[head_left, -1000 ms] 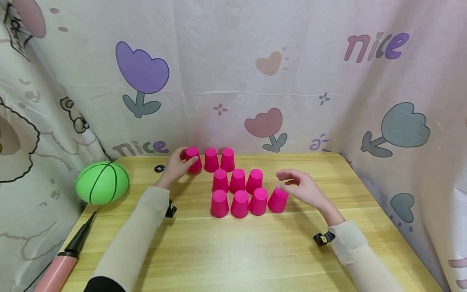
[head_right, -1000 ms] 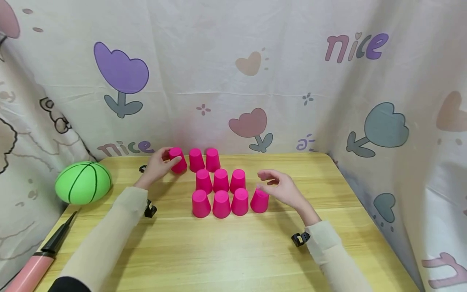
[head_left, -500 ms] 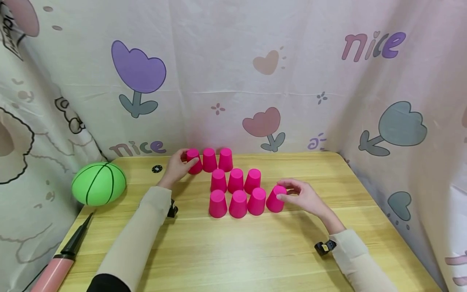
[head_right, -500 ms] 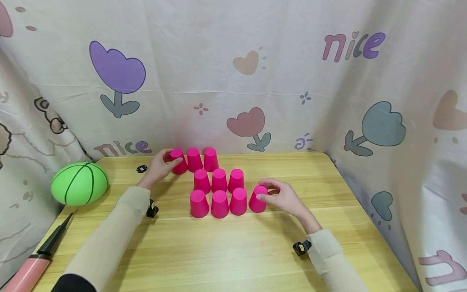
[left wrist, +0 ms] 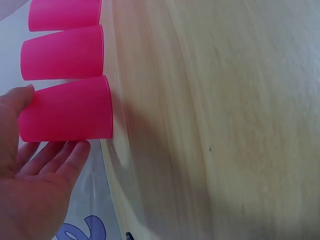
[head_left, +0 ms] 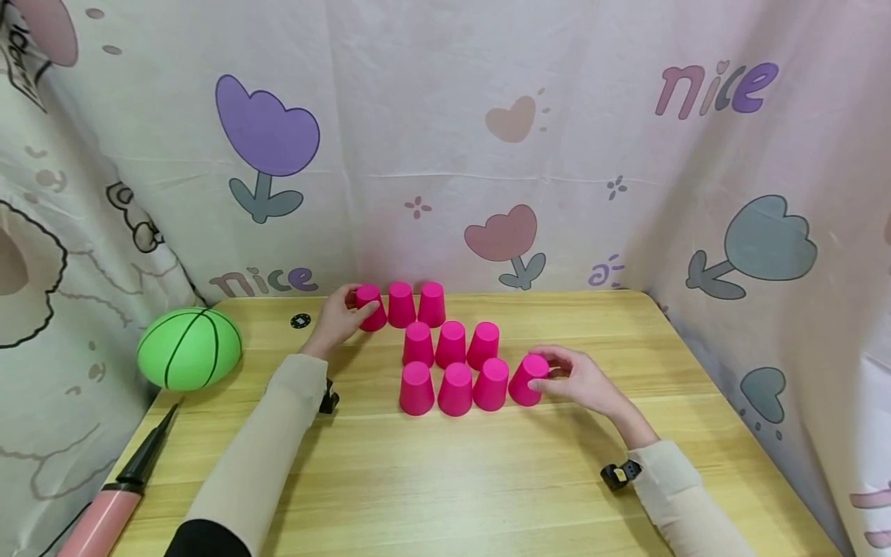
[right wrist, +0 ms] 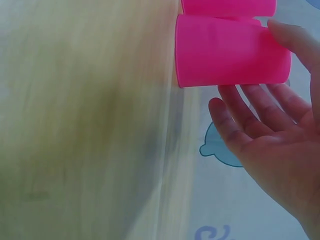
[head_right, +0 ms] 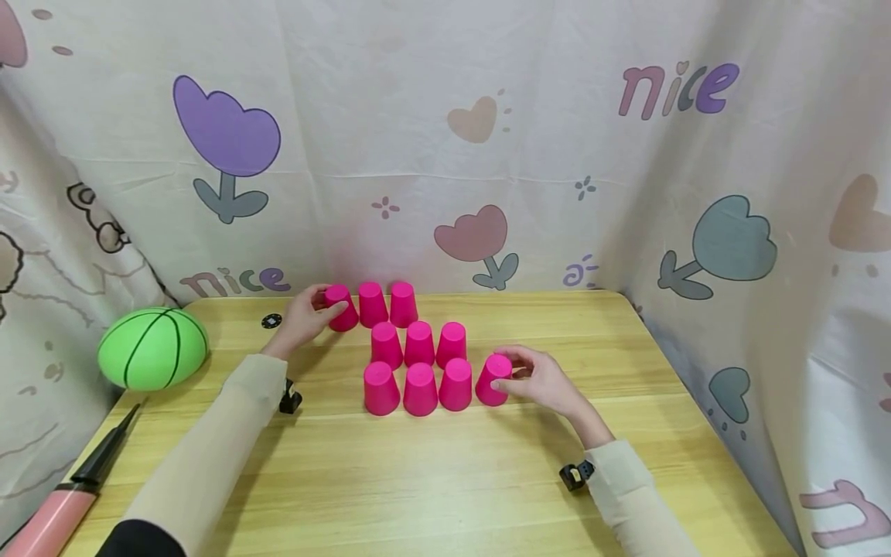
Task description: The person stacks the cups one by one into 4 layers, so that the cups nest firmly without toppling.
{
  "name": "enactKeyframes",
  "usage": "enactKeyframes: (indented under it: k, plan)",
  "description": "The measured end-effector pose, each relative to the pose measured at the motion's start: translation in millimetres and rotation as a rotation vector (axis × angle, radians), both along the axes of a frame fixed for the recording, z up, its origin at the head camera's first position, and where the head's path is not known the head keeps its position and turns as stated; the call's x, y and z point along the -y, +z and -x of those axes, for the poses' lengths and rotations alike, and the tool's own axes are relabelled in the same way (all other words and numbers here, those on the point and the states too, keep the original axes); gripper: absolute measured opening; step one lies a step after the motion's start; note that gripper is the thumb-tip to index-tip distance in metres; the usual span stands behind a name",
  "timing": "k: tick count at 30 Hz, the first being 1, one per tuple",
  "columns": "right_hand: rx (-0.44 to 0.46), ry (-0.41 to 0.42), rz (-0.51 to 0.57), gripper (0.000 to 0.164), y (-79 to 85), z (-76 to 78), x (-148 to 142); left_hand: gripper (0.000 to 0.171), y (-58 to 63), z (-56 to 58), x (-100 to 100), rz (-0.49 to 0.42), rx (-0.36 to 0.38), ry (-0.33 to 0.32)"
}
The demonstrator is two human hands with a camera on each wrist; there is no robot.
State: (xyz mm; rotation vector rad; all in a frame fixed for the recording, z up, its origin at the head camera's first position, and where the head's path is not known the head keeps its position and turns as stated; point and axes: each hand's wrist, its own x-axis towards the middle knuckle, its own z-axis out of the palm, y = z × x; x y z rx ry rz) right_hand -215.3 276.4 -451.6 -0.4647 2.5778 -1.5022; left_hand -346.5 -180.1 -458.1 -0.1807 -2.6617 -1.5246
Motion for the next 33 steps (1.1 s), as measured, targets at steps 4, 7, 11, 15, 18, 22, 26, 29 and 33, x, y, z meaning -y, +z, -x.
enactKeyframes:
  k: [4, 7, 11, 15, 18, 22, 26, 29, 33]
  plan:
    - [0.001, 0.009, -0.013, 0.056, -1.1, 0.5, 0, 0.063, 2.2, -2.2, 2, 0.015, 0.018, 0.006]
    - [-0.013, 0.006, -0.034, 0.055, 0.5, 1.6, -1, 0.070, 4.1, -4.1, 4, 0.028, 0.036, 0.005]
    - [-0.057, -0.015, -0.064, 0.054, 5.6, 6.0, -2, 0.079, 6.5, -8.0, 10, 0.052, 0.047, 0.004]
    - [-0.095, -0.043, -0.059, 0.052, 13.4, 13.7, -3, 0.084, 10.7, -14.2, 16, 0.087, 0.053, 0.007]
    - [-0.119, -0.068, -0.043, 0.051, 19.3, 21.0, -3, 0.086, 16.1, -21.3, 20, 0.118, 0.046, 0.005]
    - [-0.142, -0.099, -0.026, 0.052, 26.0, 32.5, -3, 0.084, 23.0, -32.8, 27, 0.150, 0.007, -0.006]
    - [-0.141, -0.137, -0.037, 0.054, 30.8, 45.6, 0, 0.081, 27.3, -45.2, 32, 0.172, -0.035, -0.017]
    - [-0.134, -0.154, -0.051, 0.058, 32.0, 55.8, 5, 0.078, 30.4, -55.4, 30, 0.174, -0.068, -0.031]
    - [-0.126, -0.161, -0.052, 0.059, 32.0, 68.6, 14, 0.074, 34.4, -69.6, 21, 0.150, -0.097, -0.064]
